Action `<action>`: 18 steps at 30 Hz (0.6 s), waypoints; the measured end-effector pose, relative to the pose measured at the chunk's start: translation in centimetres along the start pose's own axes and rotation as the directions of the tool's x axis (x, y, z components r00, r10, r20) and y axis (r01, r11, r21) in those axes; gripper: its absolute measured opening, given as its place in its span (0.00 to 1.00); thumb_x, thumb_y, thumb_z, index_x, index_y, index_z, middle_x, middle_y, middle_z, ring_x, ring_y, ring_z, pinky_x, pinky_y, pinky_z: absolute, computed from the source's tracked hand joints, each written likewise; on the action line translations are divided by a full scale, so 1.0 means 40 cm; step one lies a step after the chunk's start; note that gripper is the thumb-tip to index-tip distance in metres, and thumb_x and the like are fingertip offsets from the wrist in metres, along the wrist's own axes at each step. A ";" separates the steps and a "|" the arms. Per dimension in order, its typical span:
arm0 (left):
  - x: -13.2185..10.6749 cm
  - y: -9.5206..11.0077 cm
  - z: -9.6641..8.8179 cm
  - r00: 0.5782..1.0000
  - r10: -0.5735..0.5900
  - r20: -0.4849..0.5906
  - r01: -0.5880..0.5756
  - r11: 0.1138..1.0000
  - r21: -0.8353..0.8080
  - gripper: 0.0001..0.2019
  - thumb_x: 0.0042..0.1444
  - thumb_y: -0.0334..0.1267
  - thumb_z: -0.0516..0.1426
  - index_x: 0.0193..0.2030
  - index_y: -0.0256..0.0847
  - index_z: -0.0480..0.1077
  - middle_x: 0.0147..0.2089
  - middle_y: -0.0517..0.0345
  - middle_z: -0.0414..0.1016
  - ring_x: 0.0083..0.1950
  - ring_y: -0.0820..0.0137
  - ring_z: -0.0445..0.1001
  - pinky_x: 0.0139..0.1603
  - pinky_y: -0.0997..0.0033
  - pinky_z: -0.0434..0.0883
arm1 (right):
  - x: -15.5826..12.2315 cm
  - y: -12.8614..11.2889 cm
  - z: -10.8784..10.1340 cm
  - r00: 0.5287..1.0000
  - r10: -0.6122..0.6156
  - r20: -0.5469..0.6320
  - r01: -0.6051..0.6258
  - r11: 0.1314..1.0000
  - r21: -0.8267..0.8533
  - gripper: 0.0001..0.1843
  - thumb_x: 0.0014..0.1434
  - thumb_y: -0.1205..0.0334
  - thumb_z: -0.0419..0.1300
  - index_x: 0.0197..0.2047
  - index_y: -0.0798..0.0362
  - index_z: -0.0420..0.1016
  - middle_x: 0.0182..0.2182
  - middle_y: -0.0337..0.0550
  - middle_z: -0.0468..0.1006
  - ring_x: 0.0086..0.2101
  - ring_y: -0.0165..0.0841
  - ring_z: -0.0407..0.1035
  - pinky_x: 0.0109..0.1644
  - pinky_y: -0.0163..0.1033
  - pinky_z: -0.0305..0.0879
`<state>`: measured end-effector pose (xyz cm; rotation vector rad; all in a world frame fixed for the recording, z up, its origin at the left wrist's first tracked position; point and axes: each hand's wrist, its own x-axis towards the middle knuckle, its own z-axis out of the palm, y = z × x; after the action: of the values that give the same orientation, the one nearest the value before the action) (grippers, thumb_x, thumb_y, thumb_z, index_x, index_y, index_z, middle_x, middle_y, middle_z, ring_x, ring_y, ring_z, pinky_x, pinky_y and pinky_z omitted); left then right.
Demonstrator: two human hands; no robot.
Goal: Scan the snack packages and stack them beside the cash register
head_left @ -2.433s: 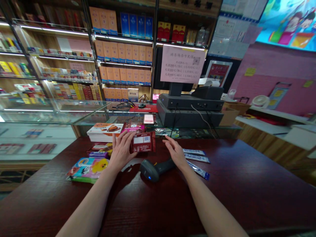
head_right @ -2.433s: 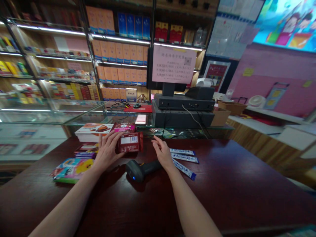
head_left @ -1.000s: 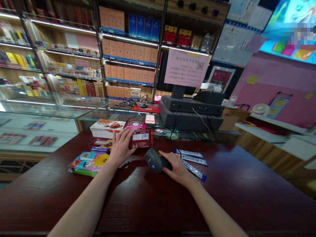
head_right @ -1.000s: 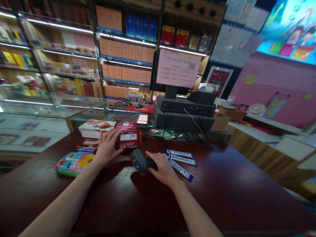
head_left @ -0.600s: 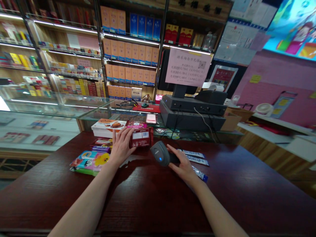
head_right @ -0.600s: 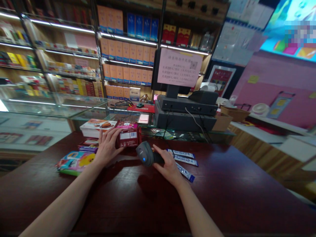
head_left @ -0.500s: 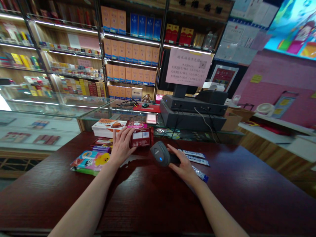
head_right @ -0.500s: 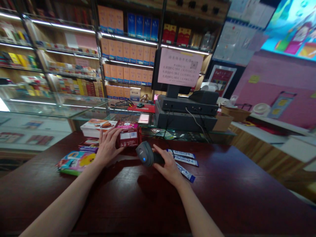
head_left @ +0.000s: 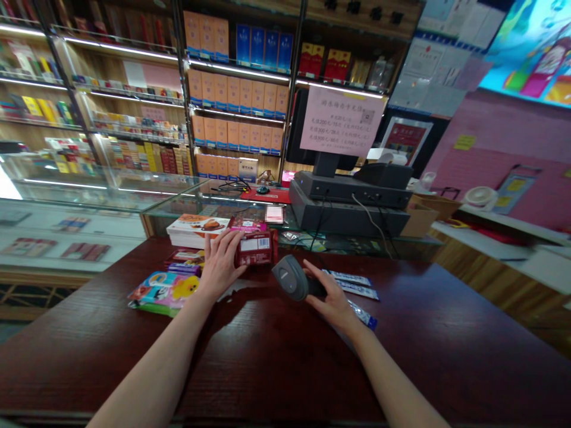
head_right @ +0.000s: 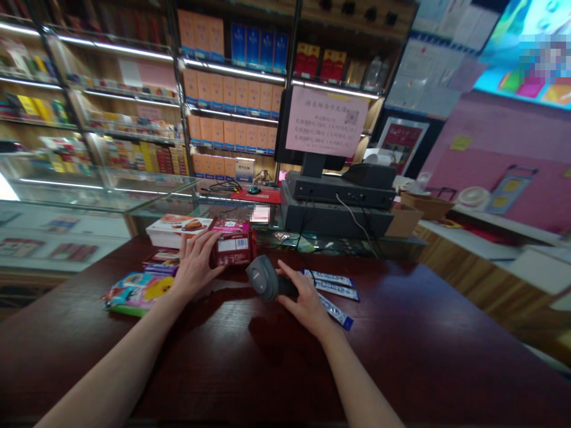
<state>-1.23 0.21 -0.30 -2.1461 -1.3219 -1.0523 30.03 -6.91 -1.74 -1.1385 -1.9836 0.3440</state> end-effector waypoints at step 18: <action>0.001 0.003 -0.001 1.000 0.015 0.021 -0.014 0.999 -0.030 0.41 0.55 0.39 0.63 0.72 0.43 0.51 0.69 0.44 0.63 0.72 0.51 0.57 0.76 0.38 0.37 | -0.010 -0.031 0.011 0.947 -0.045 0.317 0.099 0.983 -0.154 0.39 0.61 0.62 0.65 0.72 0.42 0.55 0.60 0.47 0.74 0.57 0.42 0.69 0.60 0.49 0.58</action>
<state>-1.12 0.14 -0.24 -2.1910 -1.3063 -1.0534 29.07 -7.88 -1.49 -1.1681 -2.3646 0.3409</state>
